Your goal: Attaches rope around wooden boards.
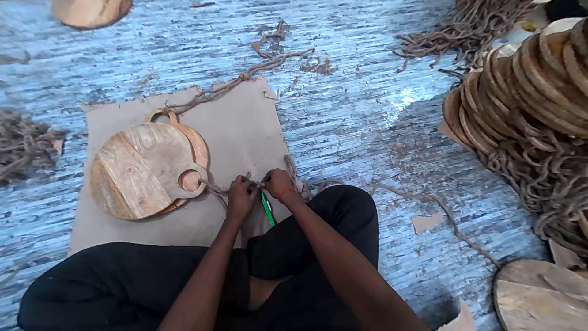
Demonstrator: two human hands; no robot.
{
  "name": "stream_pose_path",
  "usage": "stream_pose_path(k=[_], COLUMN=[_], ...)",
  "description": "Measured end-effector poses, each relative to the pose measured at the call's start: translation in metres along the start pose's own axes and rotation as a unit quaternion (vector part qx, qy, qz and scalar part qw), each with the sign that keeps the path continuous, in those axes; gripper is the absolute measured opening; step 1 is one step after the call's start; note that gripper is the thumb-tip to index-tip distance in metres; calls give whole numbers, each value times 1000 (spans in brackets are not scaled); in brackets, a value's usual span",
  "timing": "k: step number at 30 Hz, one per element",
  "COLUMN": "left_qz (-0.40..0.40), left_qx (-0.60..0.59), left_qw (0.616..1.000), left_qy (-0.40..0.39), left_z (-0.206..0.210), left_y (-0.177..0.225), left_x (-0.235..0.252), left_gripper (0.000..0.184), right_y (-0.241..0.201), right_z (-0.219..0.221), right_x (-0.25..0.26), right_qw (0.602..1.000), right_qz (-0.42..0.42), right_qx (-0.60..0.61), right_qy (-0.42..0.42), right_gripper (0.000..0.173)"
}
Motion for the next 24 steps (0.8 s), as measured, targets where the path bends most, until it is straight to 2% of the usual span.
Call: stream_pose_path(k=[3,7,11,15,17,19,21,23,24], left_qz=[2,-3,-7,-35,-36,-41,-61,-76,-79], left_qx=[-11,-1,13,18,-4,-52,-87,-116,-137], left_qw=[1000,1000,1000,999,998,997,994,990,987], left_qy=[-2,1,-4,32,47,41,18,14,26], left_z=[1,-1,4,-15,-28,-37,-47,-64,-75], left_y=[0,4,0,-10,-15,-10,-3,0,-2], left_x=[-5,3,-8,-2,-4,-11,-17,-19,-17], left_gripper=[18,18,19,18,21,23,25,29,31], right_y=[0,-2,1,10,7,8,21,33,36], right_z=[0,-1,0,-10,-21,-32,-47,-64,-70], right_x=[-5,2,-14,-13,-18,-29,-32,-33,-32], right_qw=[1000,999,999,994,988,975,955,936,937], right_qz=[-1,42,32,-4,-19,-28,-29,-15,3], right_qx=[-1,3,-5,29,80,152,184,194,182], right_qy=[-3,-3,-4,107,128,160,229,293,297], right_gripper=[20,22,21,19,22,25,28,35,43])
Point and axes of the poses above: each hand's wrist, its own x-axis towards the middle knuckle, its own z-axis out of the palm, y = z × x, the point moved 5 cm from there along x, towards the middle knuckle, and after that the axes turned 8 degrees about -y, right-handed, at the moved point
